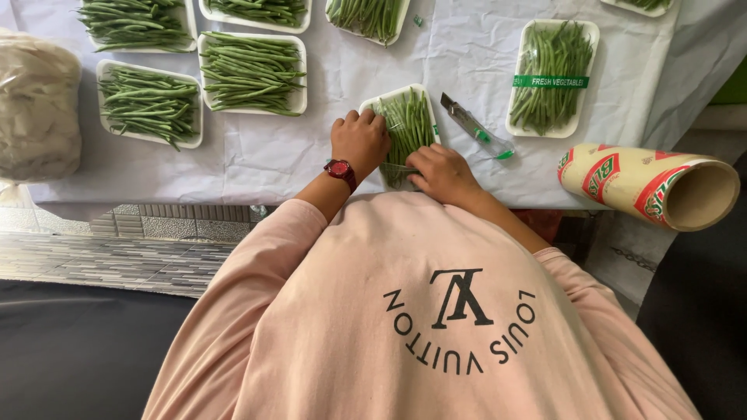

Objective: Packing fresh green beans into foam trays and using a knife to trim or secure them.

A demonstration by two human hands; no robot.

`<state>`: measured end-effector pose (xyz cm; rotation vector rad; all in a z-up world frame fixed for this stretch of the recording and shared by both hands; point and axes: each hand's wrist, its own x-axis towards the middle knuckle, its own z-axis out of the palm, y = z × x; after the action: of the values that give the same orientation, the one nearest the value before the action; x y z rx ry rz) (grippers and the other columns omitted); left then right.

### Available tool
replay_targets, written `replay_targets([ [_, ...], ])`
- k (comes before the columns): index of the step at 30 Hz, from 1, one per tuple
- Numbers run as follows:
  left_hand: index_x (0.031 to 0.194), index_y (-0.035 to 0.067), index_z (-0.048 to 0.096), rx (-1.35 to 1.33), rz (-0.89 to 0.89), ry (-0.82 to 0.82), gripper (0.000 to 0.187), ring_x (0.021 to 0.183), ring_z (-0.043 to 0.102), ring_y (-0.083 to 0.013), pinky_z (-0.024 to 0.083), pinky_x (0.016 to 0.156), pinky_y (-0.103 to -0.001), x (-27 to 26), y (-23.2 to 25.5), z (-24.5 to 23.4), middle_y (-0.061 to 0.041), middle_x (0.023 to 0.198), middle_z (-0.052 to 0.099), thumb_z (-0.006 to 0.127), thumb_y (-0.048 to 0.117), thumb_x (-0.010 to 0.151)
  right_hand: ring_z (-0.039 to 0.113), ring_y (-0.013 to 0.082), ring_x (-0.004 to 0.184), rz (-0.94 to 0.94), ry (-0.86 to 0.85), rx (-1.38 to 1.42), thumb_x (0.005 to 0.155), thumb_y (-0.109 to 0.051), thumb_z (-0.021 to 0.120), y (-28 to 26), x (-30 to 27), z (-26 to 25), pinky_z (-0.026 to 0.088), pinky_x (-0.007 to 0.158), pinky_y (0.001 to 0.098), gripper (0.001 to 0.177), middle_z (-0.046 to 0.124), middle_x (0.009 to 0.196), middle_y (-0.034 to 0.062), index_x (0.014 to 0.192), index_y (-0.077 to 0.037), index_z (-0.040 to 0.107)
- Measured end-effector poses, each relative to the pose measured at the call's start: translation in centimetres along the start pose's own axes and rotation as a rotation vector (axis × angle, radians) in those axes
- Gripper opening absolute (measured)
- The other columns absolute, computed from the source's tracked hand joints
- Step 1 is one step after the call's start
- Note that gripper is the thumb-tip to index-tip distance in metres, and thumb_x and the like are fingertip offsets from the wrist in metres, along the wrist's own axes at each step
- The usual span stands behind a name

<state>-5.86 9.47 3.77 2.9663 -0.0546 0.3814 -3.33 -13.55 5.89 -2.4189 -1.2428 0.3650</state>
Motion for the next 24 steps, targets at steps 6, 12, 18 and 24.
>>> replay_targets([
  [6, 0.089, 0.016, 0.056, 0.047, -0.117, -0.014, 0.019, 0.071, 0.066, -0.0198, 0.052, 0.056, -0.033, 0.4, -0.5, 0.7, 0.001, 0.082, 0.058, 0.070, 0.021, 0.077, 0.062, 0.0273, 0.088, -0.062, 0.009, 0.005, 0.087, -0.031, 0.074, 0.2, -0.4, 1.0, 0.054, 0.074, 0.0429, 0.024, 0.056, 0.084, 0.0030, 0.100, -0.016, 0.061],
  [12, 0.103, 0.007, 0.041, -0.561, -0.632, -0.283, 0.011, 0.074, 0.070, -0.0437, 0.053, 0.060, -0.057, 2.2, -0.7, -4.5, -0.017, 0.077, 0.065, 0.047, 0.015, 0.101, 0.056, 0.0228, 0.084, -0.177, 0.151, -0.192, 0.094, -0.030, 0.067, 1.7, -0.3, -0.7, 0.049, 0.071, 0.0386, 0.010, 0.051, 0.085, -0.0017, 0.092, -0.022, 0.061],
  [18, 0.102, 0.011, 0.050, -0.906, -0.765, -0.346, 0.007, 0.079, 0.073, -0.0257, 0.057, 0.070, -0.039, -0.9, -4.5, 6.9, -0.004, 0.078, 0.071, 0.054, 0.017, 0.103, 0.061, 0.0228, 0.092, -0.202, 0.203, -0.247, 0.091, -0.031, 0.069, 3.7, -1.0, -3.5, 0.049, 0.073, 0.0368, 0.011, 0.063, 0.104, -0.0013, 0.089, -0.021, 0.064],
  [24, 0.113, 0.018, 0.054, -1.438, -1.005, -0.652, 0.023, 0.056, 0.046, -0.0073, 0.040, 0.048, -0.023, -0.2, -4.8, 3.0, 0.006, 0.071, 0.050, 0.064, 0.022, 0.092, 0.061, 0.0249, 0.080, -0.172, 0.209, 0.077, 0.088, -0.020, 0.072, 3.8, -2.3, -1.6, 0.053, 0.070, 0.0347, 0.014, 0.055, 0.080, 0.0014, 0.081, -0.016, 0.059],
])
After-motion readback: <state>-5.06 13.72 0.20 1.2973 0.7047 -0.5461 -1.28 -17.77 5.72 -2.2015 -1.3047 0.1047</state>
